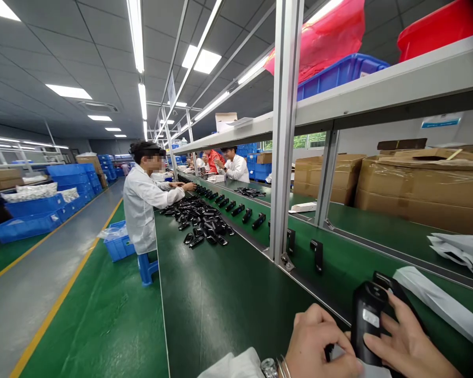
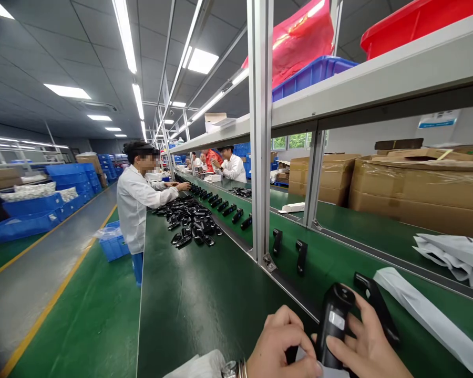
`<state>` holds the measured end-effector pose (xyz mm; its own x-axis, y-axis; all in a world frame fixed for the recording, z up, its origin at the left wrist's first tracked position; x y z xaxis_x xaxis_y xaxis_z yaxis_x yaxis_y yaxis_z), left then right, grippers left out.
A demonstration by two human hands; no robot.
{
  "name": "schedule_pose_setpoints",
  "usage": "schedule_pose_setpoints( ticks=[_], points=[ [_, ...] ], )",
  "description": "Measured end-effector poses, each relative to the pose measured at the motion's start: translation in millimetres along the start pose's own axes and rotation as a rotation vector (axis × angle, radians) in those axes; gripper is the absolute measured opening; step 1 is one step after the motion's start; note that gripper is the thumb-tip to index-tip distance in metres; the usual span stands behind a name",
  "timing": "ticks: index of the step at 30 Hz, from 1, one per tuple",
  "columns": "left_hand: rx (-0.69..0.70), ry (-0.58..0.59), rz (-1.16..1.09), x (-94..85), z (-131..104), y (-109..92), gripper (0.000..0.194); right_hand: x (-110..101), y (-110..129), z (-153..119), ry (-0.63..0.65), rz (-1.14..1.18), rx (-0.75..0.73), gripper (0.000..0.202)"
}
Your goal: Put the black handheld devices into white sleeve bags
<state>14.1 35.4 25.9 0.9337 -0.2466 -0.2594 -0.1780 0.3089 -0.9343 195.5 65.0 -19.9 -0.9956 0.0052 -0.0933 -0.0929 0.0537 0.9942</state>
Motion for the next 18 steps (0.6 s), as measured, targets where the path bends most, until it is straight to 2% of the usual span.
schedule_pose_setpoints(
  ticks=[2, 6, 7, 10, 12, 13, 15, 18],
  points=[
    [0.026, 0.005, -0.008, 0.0, -1.9, -5.9, 0.007, 7.4, -2.8, -4.1, 0.041, -0.036, -0.015, 0.113],
    [0.152, -0.016, -0.043, -3.0, -5.0, -17.6, 0.012, 31.5, 12.4, -26.6, 0.195, -0.071, 0.012, 0.058],
    [0.171, -0.038, -0.064, -4.6, -5.6, -19.3, 0.011, 39.4, 18.4, -33.6, 0.258, -0.066, 0.021, 0.051],
    [0.172, -0.088, -0.118, -8.7, -5.1, -19.6, 0.01, 60.9, 34.2, -50.0, 0.457, -0.031, -0.034, 0.046],
    [0.15, -0.103, -0.14, -10.7, -2.0, -16.5, 0.012, 66.5, 36.3, -52.4, 0.535, -0.026, -0.05, 0.043],
    [0.135, -0.105, -0.14, -11.6, 0.4, -14.2, 0.012, 64.0, 35.3, -49.1, 0.523, -0.036, -0.04, 0.042],
    [0.097, -0.095, -0.095, -13.0, 6.4, -8.1, 0.011, 45.9, 34.5, -32.3, 0.386, -0.108, -0.018, 0.041],
    [0.001, -0.024, 0.112, -12.8, 14.9, 4.0, 0.012, -9.3, 49.4, 10.5, 0.016, -0.387, -0.103, 0.034]
  ],
)
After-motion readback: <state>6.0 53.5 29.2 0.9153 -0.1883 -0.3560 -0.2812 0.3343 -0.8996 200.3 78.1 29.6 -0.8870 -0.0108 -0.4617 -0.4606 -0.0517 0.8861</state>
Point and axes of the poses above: each hand's wrist, its own z-axis towards the middle knuckle, its own x-axis out of the palm, y = z × x, the point moved 5 cm from there along z, towards the middle knuckle, and after that the axes turned 9 degrees about -z, right-handed, at the moved point
